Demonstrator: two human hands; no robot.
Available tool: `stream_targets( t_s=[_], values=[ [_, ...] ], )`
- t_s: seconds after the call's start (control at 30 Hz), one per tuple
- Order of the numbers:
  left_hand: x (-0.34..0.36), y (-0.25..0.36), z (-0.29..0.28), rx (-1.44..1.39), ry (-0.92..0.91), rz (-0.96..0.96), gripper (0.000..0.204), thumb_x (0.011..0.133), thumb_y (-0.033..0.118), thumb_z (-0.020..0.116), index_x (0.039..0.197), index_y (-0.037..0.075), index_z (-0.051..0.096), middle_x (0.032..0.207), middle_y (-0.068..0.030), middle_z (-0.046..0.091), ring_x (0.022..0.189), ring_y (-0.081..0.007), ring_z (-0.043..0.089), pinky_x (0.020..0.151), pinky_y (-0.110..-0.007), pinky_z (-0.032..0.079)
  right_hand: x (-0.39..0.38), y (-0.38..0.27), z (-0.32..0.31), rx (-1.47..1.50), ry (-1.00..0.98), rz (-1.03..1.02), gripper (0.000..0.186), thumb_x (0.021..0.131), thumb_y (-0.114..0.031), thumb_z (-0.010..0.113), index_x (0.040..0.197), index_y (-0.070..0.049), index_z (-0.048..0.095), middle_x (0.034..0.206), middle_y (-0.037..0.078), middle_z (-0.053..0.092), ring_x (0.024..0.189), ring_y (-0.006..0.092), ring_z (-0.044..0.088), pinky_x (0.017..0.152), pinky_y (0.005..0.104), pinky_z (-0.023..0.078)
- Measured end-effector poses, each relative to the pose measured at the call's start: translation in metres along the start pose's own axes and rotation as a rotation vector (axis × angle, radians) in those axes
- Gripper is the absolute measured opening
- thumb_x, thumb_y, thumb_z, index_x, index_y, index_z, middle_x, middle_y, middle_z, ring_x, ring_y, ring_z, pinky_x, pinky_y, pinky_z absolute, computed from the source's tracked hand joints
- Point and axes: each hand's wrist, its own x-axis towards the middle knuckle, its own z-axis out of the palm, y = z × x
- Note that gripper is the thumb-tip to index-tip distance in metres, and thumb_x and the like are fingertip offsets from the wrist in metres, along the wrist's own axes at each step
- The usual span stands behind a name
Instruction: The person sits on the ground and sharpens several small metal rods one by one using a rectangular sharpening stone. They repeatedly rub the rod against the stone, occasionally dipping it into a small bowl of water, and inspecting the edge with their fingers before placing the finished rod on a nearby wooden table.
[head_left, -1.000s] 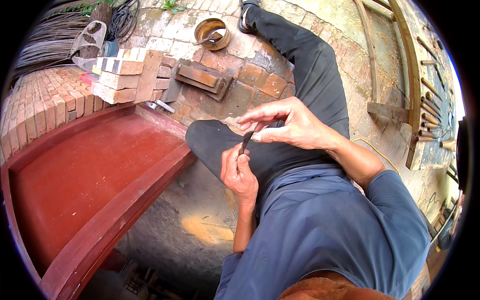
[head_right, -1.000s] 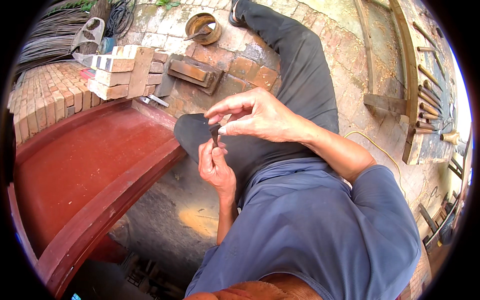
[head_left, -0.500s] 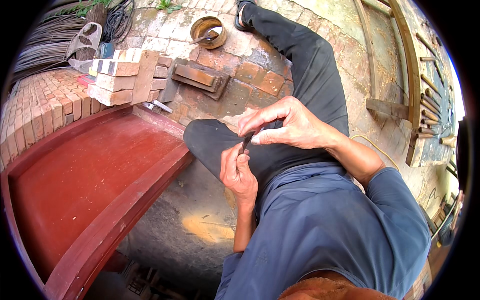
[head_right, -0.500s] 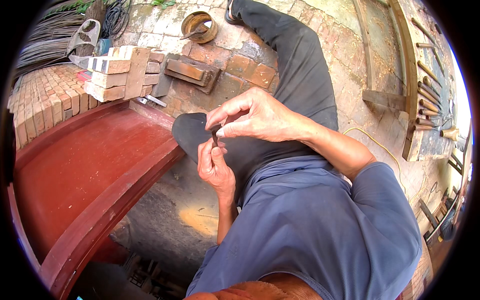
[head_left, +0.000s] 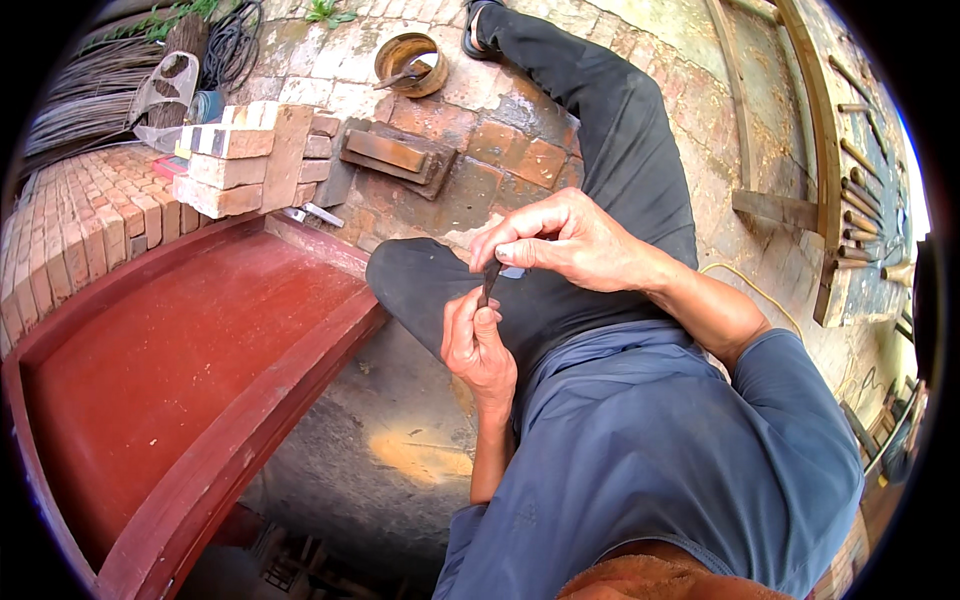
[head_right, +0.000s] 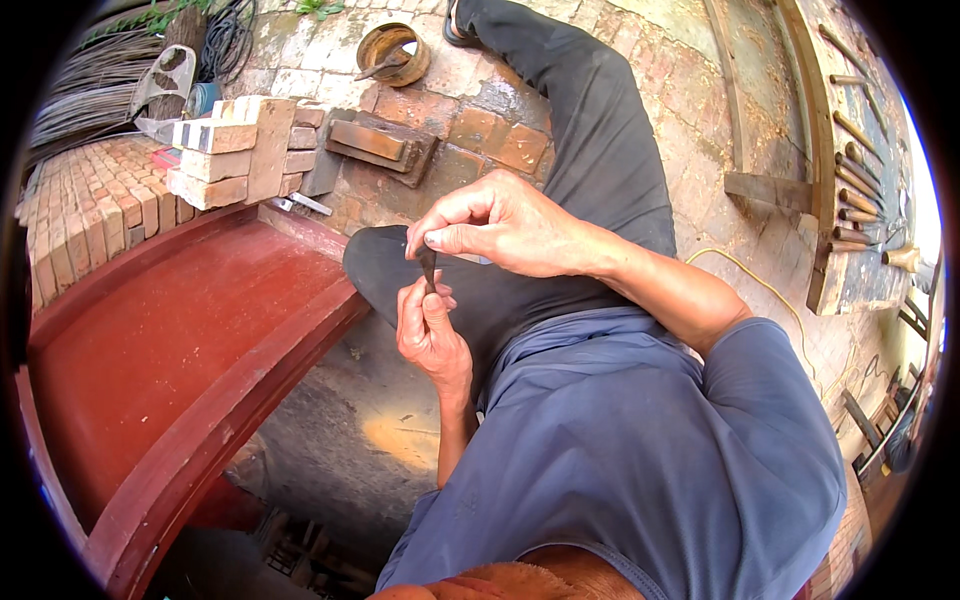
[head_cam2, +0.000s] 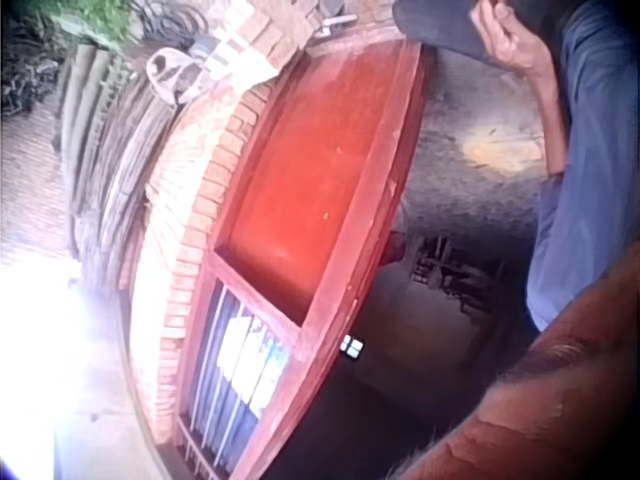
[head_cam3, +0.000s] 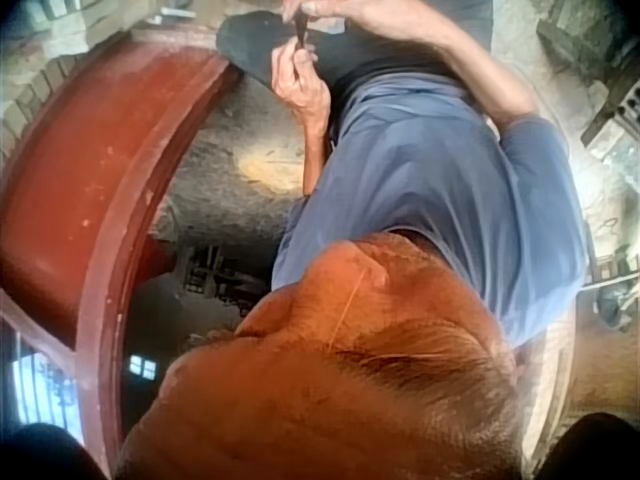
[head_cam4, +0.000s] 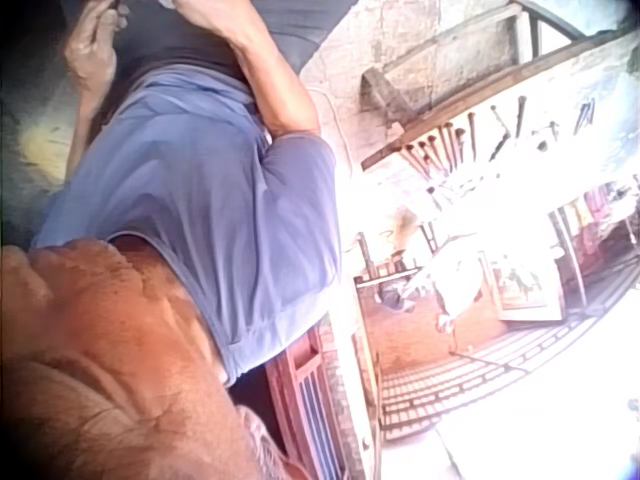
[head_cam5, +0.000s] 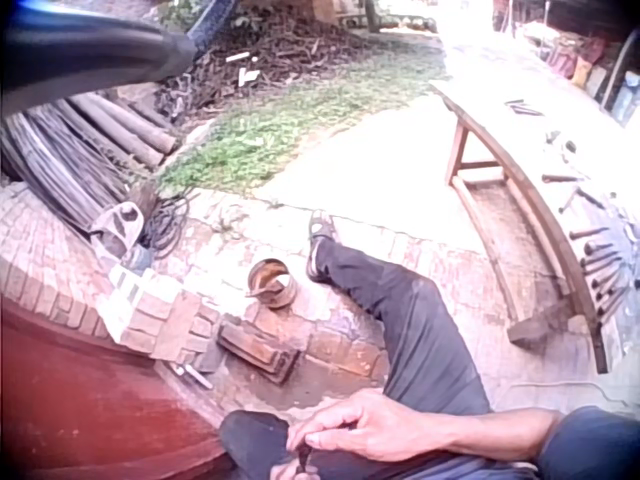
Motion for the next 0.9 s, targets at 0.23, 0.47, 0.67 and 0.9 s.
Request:
stream_targets(
  t_s=[0.23, 0.47, 0.67, 0.9],
  values=[
    [0.0, 0.0, 0.0, -0.092, 0.006, -0.007, 0.025, 0.107, 0.017, 0.063, 0.116, -0.005, 0.071, 0.093, -0.0101, 0.067, 0.075, -0.0163, 0.061, 0.068, -0.031, 0.05, -0.002, 0.003, -0.001, -0.039, -0.018, -0.03, 0.025, 0.096, -0.012, 0.077, 0.116, 0.002, 0.078, 0.112, 0.011, 0.079, 0.11, 0.018, 0.069, 0.097, 0.0353, 0.054],
    [-0.001, 0.0, -0.002, -0.087, 0.008, -0.001, 0.025, 0.106, 0.016, 0.063, 0.117, -0.005, 0.071, 0.095, -0.011, 0.068, 0.078, -0.0173, 0.063, 0.07, -0.031, 0.052, -0.003, 0.002, 0.002, -0.013, 0.001, -0.106, 0.022, 0.089, 0.0, 0.078, 0.111, 0.002, 0.08, 0.111, 0.014, 0.079, 0.115, 0.0244, 0.071, 0.106, 0.0405, 0.052],
    [0.002, 0.004, -0.002, -0.051, 0.018, 0.02, 0.026, 0.106, 0.017, 0.064, 0.118, -0.005, 0.071, 0.097, -0.0115, 0.068, 0.08, -0.0185, 0.065, 0.072, -0.031, 0.054, -0.004, -0.005, 0.001, -0.041, 0.009, -0.107, 0.021, 0.088, 0.003, 0.077, 0.109, 0.003, 0.08, 0.11, 0.014, 0.079, 0.115, 0.0254, 0.071, 0.111, 0.0427, 0.049],
    [0.001, 0.005, -0.002, -0.066, 0.047, -0.005, 0.025, 0.104, 0.015, 0.069, 0.118, -0.005, 0.072, 0.103, -0.013, 0.068, 0.086, -0.0205, 0.068, 0.076, -0.032, 0.056, -0.004, 0.002, -0.007, -0.039, -0.009, -0.175, 0.025, 0.092, -0.005, 0.078, 0.117, 0.001, 0.078, 0.115, 0.013, 0.078, 0.109, 0.0156, 0.071, 0.094, 0.0321, 0.057]
  ],
)
